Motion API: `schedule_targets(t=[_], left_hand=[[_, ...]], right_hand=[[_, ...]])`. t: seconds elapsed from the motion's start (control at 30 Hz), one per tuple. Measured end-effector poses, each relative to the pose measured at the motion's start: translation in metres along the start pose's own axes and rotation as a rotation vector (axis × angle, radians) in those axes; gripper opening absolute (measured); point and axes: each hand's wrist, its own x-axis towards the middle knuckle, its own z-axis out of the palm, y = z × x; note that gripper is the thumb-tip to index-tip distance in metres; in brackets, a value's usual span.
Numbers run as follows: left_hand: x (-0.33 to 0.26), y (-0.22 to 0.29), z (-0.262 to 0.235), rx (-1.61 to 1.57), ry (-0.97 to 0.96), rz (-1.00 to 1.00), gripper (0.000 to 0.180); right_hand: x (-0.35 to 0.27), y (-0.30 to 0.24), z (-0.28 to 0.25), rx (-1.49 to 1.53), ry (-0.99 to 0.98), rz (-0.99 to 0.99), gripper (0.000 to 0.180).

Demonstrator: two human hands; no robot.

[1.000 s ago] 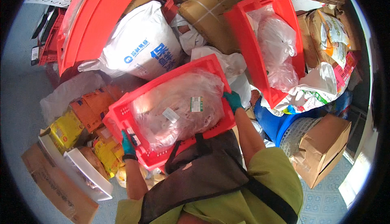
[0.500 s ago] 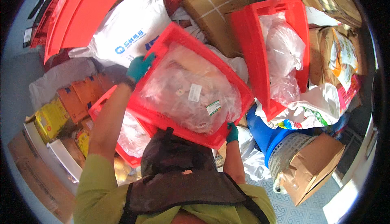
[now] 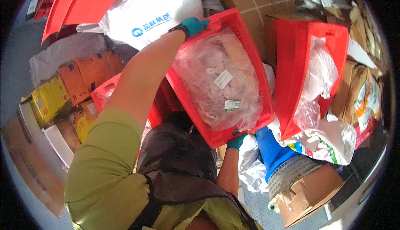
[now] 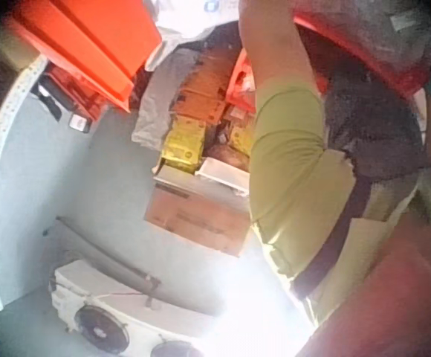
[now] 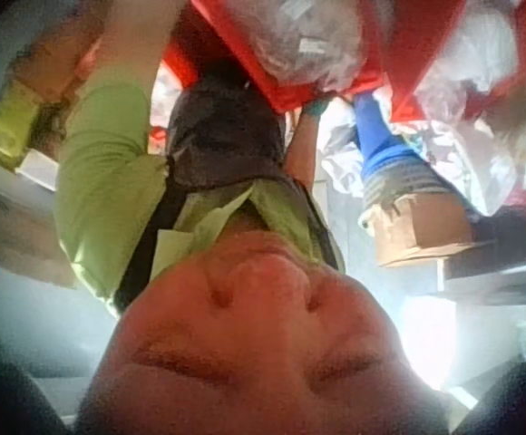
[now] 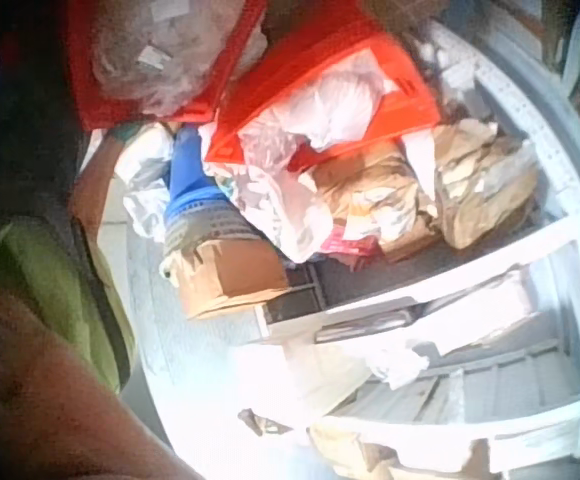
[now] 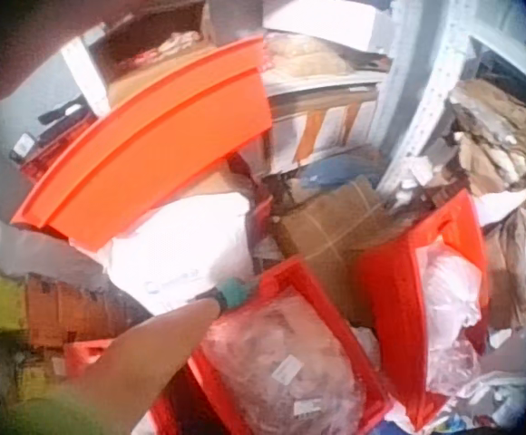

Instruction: The person picks up red plastic crates containing vacuum-sealed meat packages from a cluttered storage area, stacks them, and carries one crate through a doorway into a meat and seafood counter area.

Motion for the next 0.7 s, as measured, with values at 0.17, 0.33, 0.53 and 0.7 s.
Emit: schedule_targets(t=[0.17,0.33,0.53,0.7], left_hand=[[0.012,-0.031,0.004,-0.181,0.018,-0.007,0.075],[0.045,-0.018,0.006,-0.067,0.135,0.062,0.083],[0.053,-0.013,0.005,0.046,0.155,0.027,0.083],[0.017,-0.013,-0.016,0.023,0.198,0.100,0.062]], right_hand=[[-0.008,-0.010,0.031,-0.097,-0.054,-0.064,0.091],[-0.008,-0.016,0.048,-0.182,-0.222,0.004,0.098],[-0.015,-0.017,0.056,-0.061,-0.148,0.111,0.093],[-0.008,-0.023,0.056,-0.251,-0.364,0.066,0.075]])
